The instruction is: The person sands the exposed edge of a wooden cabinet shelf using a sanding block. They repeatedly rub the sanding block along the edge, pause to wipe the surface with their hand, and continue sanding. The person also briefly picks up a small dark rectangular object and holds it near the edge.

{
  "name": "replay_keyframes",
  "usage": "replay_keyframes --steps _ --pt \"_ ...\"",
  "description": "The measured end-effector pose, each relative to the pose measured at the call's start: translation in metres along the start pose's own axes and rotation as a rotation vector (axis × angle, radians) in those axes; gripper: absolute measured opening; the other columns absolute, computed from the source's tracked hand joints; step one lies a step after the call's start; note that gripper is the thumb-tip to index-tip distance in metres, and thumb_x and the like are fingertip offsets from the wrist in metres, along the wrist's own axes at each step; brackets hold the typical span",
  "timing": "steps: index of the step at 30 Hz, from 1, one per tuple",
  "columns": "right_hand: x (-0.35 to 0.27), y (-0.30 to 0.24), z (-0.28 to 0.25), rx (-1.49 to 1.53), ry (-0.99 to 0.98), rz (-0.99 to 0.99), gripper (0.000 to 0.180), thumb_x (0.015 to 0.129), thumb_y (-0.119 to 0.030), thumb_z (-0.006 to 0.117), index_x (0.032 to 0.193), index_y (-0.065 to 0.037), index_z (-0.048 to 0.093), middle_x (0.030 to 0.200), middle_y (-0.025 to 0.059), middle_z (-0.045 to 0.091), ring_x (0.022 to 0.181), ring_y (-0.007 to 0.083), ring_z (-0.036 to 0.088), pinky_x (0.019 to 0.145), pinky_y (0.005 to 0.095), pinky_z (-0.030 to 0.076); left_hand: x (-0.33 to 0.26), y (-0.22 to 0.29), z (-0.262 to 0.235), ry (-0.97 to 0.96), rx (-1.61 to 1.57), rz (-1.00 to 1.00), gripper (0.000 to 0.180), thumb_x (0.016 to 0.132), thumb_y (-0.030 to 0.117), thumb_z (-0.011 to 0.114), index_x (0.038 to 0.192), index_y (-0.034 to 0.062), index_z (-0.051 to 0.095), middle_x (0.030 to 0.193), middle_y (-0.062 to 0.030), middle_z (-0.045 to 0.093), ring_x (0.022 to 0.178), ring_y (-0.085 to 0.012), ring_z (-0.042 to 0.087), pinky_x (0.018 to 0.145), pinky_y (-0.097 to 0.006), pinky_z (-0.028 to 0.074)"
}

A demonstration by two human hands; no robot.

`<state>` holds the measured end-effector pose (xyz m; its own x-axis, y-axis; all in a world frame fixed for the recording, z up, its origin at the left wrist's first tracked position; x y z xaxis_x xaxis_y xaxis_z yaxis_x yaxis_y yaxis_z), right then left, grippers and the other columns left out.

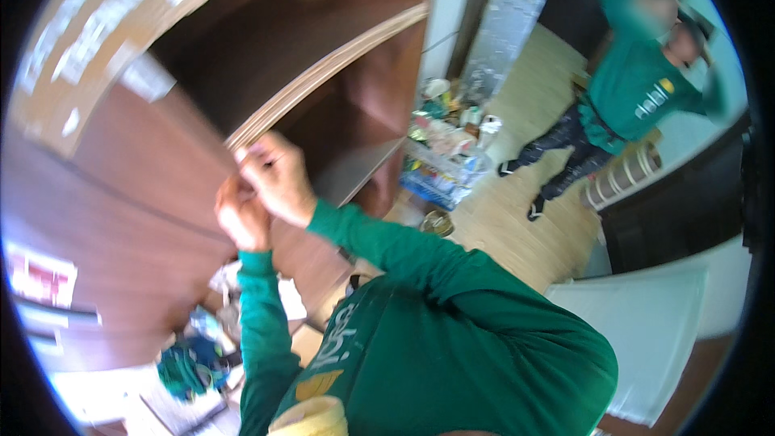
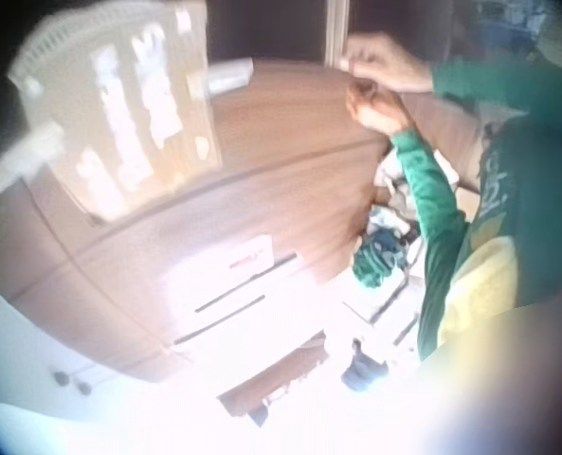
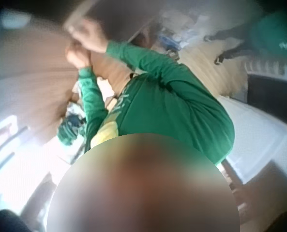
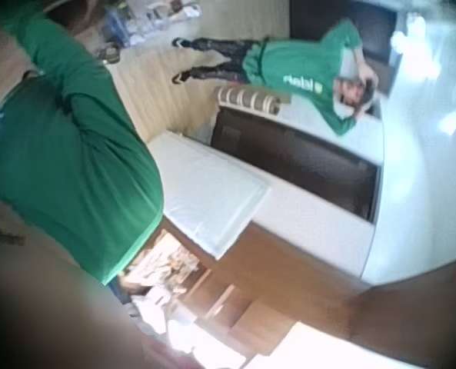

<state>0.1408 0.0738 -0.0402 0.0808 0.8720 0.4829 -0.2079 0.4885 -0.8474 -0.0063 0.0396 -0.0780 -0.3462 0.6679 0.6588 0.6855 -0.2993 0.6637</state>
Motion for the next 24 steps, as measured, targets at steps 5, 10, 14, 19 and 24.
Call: replay_keyframes --steps 5,10,14,19,24 --pt "-0.001 0.005 0.001 0.124 -0.037 0.009 0.016 0.1 -0.018 0.067 0.101 -0.002 0.068 0.086 -0.0015 0.066 0.081 0.0048 0.056 0.072 0.0259 0.05 -0.001 0.016 -0.002 0.024 0.193 0.128 0.035 0.069 0.03 0.083 0.071 0.0073 0.057 0.07 -0.0089 0.06 0.073 -0.0325 0.06 0.072 -0.043 0.045" --pt "-0.001 0.013 -0.006 0.187 -0.094 0.082 0.015 0.099 -0.015 0.067 0.104 -0.001 0.068 0.094 0.0044 0.069 0.088 0.0096 0.061 0.078 0.0287 0.051 0.002 0.021 0.0 -0.009 0.187 0.035 0.044 0.069 0.042 0.086 0.071 0.0068 0.058 0.072 -0.0078 0.062 0.074 -0.0303 0.061 0.075 -0.043 0.046" --pt "-0.007 -0.001 -0.024 0.013 -0.034 -0.04 0.017 0.101 -0.016 0.068 0.105 0.0 0.067 0.092 0.0044 0.07 0.086 0.0089 0.063 0.078 0.0255 0.052 0.003 0.024 -0.002 -0.025 0.227 0.023 0.046 0.066 0.041 0.087 0.071 0.0044 0.058 0.071 -0.0102 0.062 0.072 -0.032 0.061 0.072 -0.044 0.047" --pt "-0.006 -0.034 -0.025 -0.118 -0.01 -0.308 0.011 0.092 -0.006 0.075 0.101 -0.002 0.069 0.087 0.0067 0.071 0.073 0.0135 0.066 0.068 0.0273 0.053 0.002 0.023 -0.001 -0.023 0.23 0.02 0.044 0.068 0.036 0.086 0.073 0.0021 0.059 0.072 -0.0133 0.063 0.071 -0.0342 0.062 0.068 -0.045 0.049" --pt "0.0 -0.056 -0.018 -0.241 0.03 -0.457 0.015 0.088 -0.002 0.076 0.1 -0.003 0.069 0.086 0.0083 0.07 0.07 0.0166 0.066 0.064 0.0284 0.053 0.001 0.02 -0.001 -0.011 0.22 0.005 0.047 0.063 0.038 0.087 0.066 0.0062 0.053 0.068 -0.0096 0.059 0.07 -0.0318 0.058 0.073 -0.043 0.045"
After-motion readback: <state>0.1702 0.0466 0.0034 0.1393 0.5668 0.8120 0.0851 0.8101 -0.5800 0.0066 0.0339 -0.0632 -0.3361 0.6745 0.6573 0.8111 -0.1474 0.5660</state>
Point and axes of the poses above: each hand's wrist, its own x-axis towards the middle knuckle, its own z-axis out of the palm, y = z × x, the point moved 9 cm from there along x, towards the middle knuckle
